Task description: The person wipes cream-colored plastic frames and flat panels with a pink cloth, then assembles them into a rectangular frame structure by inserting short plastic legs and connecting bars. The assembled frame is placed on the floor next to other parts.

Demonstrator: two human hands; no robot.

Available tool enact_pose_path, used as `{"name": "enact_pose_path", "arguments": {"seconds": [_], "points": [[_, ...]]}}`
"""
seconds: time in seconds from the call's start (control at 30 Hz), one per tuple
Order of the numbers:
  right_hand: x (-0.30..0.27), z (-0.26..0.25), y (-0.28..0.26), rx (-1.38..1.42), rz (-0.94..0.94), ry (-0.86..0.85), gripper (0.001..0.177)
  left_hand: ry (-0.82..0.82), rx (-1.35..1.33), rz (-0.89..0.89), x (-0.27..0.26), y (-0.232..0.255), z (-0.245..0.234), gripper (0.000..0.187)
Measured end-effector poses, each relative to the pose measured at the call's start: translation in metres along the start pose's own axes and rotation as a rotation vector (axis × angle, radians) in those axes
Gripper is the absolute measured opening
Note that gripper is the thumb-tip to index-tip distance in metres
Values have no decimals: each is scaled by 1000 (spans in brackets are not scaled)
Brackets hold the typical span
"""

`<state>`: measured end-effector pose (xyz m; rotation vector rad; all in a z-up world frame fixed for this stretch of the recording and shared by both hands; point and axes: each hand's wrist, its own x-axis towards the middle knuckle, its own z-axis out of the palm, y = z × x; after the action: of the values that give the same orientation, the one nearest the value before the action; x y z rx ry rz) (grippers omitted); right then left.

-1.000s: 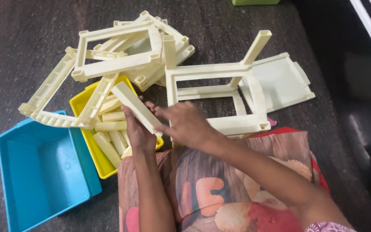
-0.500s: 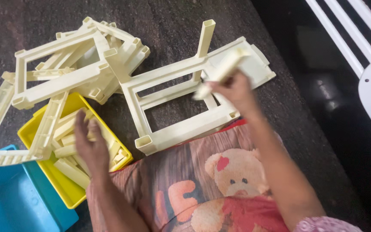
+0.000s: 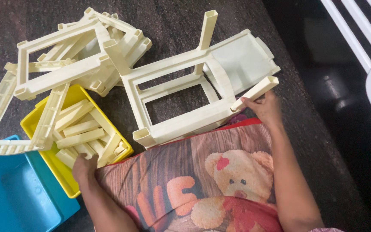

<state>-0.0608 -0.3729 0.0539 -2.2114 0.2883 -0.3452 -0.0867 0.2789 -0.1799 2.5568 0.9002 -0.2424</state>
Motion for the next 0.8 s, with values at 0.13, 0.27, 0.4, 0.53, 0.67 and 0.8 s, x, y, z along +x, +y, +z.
{"name": "enact_pose_path", "arguments": {"seconds": [0.13,0.27,0.4,0.53,0.67,0.8], "points": [[-9,2,-14,-122,-13,-47,45,-34,-38,-26,11,-6,12,68],[-19,6,-17,-191,-9,-102,41,-56,-49,-46,13,-5,15,69],[-16,10,-12,-278,-57,-97,42,-84,-45,-44,18,-1,16,70],[-13,16,-1,-200,-121,-60,47,-39,-97,-19,19,-1,16,68],[-13,19,13,-233,-130,-41,44,-14,-179,-45,18,4,16,70],[-20,29,30,-189,-112,9,51,80,-264,-58,14,-4,22,73]]}}
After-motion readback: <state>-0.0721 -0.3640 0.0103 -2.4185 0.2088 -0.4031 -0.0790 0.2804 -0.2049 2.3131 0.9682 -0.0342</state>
